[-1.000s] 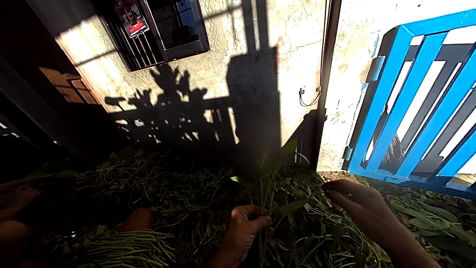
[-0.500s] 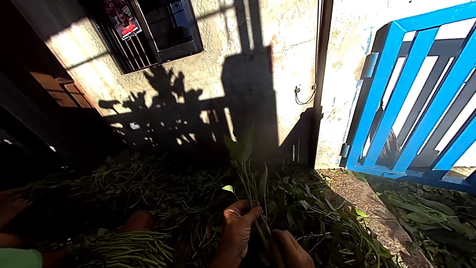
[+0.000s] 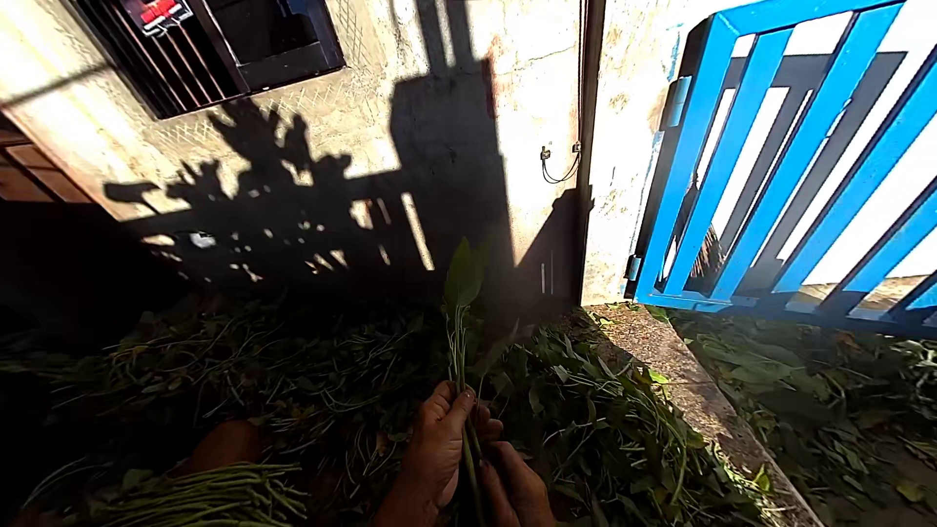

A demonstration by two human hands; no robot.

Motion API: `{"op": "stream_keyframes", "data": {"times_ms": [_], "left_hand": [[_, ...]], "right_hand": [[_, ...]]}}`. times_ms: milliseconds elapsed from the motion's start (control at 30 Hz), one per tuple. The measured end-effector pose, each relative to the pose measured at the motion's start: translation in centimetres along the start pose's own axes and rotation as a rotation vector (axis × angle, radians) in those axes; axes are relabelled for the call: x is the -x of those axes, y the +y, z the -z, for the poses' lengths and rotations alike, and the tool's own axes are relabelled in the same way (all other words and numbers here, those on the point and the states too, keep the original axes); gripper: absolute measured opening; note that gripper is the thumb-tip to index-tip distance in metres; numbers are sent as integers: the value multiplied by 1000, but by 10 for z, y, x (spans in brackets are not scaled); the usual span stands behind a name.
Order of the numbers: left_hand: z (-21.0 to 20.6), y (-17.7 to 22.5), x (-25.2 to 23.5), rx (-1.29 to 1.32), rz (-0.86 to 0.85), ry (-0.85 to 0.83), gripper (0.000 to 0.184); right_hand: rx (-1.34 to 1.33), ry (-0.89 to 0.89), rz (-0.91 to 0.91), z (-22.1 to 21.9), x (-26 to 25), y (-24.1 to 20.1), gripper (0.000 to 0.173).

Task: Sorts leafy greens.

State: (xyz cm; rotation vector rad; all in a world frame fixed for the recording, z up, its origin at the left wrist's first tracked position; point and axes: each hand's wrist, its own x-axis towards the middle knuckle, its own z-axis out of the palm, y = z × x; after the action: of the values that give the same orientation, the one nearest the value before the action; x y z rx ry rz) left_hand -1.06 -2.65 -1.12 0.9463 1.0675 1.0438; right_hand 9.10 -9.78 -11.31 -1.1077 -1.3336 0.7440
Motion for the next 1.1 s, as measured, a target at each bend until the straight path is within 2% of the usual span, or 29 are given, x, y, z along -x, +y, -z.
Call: {"op": "stream_keyframes", "data": {"times_ms": [67,133,233,300,367,433,533,567,633,700,800,900,967,1100], "left_hand": [[2,1,-1,25,23,39,20],[6,7,-1,80,48,95,20],[11,17,-1,129,52,164,14],[14,22,0,122,58,192,21],[16,27,0,107,67,205,24],[14,30,-3,98,60,218,22],[11,28,-6,90,54,219,18],[10,28,-7,91,52,208,19],[8,26,-7,92,49,182,21],[8,23,-6,90,40,152,22],[12,23,-4,98,29,135,20],[15,27,-5,81,23,152,16],[19,27,-4,53,21,173,15],[22,23,-1,26,9,183,15]], "right_hand": [[-44,19,-117,5,3,16,34],[-1,122,-295,21,-1,53,38],[284,328,-554,78,-16,129,35],[496,364,-738,119,-20,163,36],[589,219,-895,141,-16,176,36],[554,-66,-897,143,-5,180,32],[384,-470,-801,104,27,190,30],[381,-548,-803,85,38,190,32],[453,-578,-857,53,54,182,41],[509,-509,-937,32,63,181,45],[430,-315,-978,15,71,180,35],[219,-120,-781,8,72,142,32],[146,17,-755,5,76,129,30],[-59,259,-1152,1,58,165,36]]}}
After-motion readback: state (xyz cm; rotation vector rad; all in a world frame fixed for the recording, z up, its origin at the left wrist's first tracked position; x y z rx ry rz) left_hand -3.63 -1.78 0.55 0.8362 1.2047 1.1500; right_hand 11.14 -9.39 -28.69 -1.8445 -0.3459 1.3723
